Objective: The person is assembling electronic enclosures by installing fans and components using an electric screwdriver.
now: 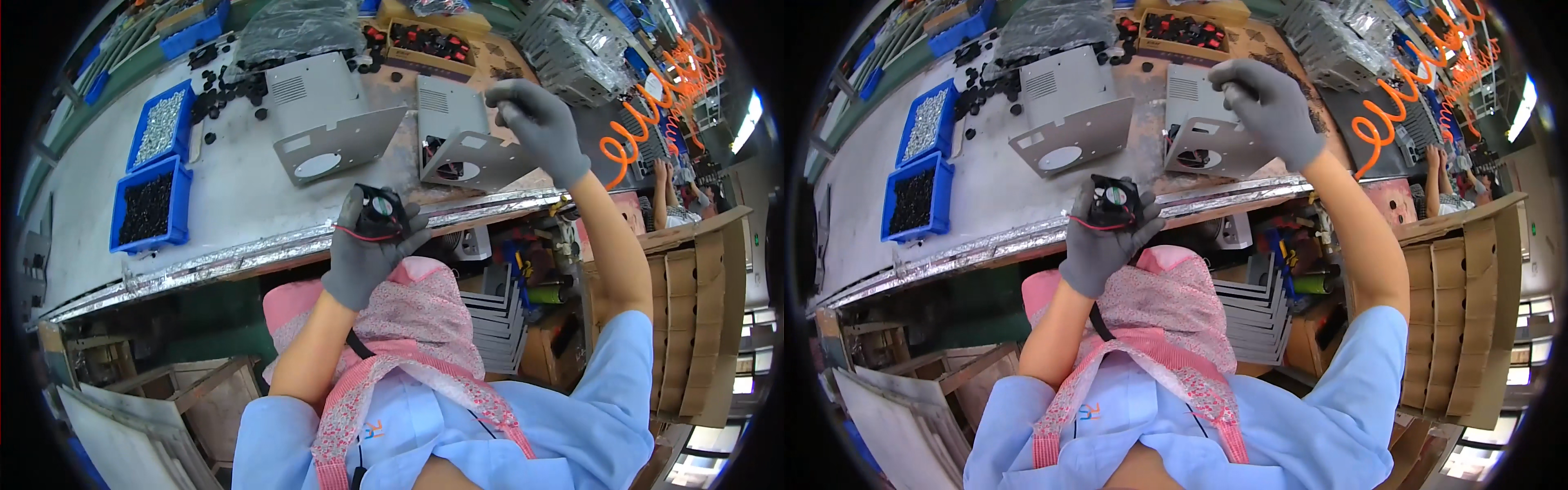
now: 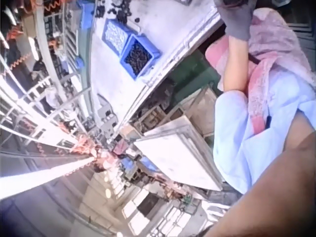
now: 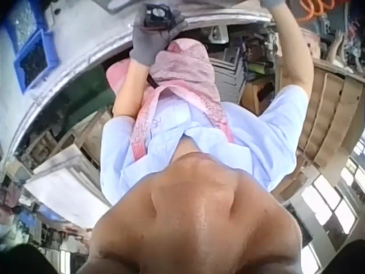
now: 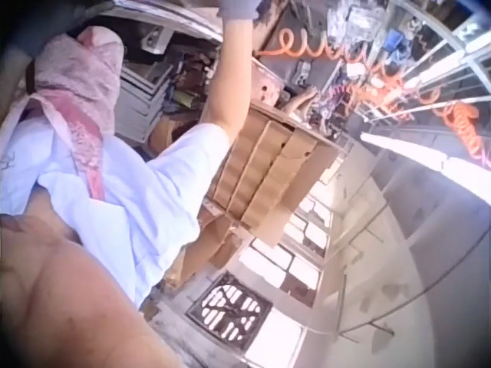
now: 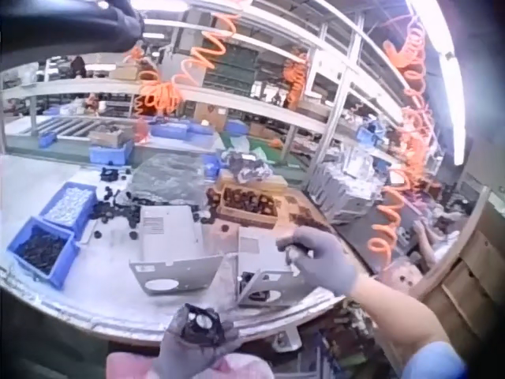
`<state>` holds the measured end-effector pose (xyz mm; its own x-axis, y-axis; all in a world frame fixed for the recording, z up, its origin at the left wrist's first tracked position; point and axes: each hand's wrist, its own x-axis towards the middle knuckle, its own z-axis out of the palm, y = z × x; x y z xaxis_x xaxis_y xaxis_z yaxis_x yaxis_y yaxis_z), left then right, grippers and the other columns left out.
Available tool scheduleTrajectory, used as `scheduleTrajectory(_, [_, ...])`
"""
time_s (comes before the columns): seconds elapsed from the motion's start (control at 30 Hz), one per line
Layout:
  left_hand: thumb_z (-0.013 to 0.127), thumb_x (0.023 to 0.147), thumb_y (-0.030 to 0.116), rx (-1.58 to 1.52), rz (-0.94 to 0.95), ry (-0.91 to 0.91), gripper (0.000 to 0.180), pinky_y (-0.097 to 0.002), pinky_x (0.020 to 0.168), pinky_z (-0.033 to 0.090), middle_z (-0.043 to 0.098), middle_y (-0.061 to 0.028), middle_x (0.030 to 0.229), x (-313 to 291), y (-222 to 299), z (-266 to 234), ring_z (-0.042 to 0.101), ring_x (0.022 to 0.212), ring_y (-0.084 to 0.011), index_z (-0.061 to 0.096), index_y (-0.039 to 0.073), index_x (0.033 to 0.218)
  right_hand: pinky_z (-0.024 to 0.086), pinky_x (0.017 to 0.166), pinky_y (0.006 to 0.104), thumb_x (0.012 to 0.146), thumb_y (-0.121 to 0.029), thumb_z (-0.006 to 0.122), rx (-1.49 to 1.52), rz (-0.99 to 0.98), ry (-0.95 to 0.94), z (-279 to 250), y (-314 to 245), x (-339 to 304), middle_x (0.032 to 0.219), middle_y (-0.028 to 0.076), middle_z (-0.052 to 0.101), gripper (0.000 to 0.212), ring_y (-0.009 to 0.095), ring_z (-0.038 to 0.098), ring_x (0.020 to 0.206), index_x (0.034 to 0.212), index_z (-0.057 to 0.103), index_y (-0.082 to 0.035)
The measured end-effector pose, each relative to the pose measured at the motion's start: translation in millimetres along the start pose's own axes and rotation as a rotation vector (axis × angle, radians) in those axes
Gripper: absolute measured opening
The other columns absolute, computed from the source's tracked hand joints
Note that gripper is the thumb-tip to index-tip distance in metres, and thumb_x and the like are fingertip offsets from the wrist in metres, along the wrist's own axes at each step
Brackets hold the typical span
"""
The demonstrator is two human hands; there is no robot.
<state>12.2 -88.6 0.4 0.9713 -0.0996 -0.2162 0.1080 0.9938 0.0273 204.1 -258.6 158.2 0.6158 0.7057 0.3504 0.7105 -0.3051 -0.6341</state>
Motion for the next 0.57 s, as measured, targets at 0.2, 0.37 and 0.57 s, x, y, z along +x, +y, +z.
scheduleTrajectory(0.2, [0.048,0.089,0.055,0.015,-0.008,0.006,0.06,-0.0556,0.093,0.046,0.057,-0.024,0.113,0,1,11,0.059,0.1,-0.0408,0.054,0.002,0.117,0.05,0.072,0.0314,0.084,-0.011,0.057,-0.377,-0.078,-0.039,4,7,12,0.09,0.008,0.066,0.019,0.019,0.064,0.081,0.102,0.065,-0.006])
scheduleTrajectory(0.37, [0.048,0.089,0.054,0.062,-0.074,0.012,0.059,-0.0551,0.089,0.048,0.057,-0.0227,0.114,-3,-6,2,0.059,0.1,-0.039,0.053,0.004,0.119,0.048,0.085,0.0344,0.08,-0.016,0.064,-0.455,0.315,-0.799,14,55,53,0.109,0.008,0.063,0.033,0.022,0.061,0.096,0.113,0.063,-0.011])
scheduleTrajectory(0.57, [0.047,0.088,0.059,0.08,0.001,0.114,0.062,-0.0545,0.089,0.048,0.057,-0.0218,0.117,-28,14,-6,0.059,0.101,-0.0377,0.053,0.008,0.123,0.038,0.101,0.0369,0.078,-0.021,0.067,-0.619,-0.004,-1.076,48,99,75,0.127,0.007,0.055,0.042,0.023,0.05,0.119,0.12,0.061,-0.021])
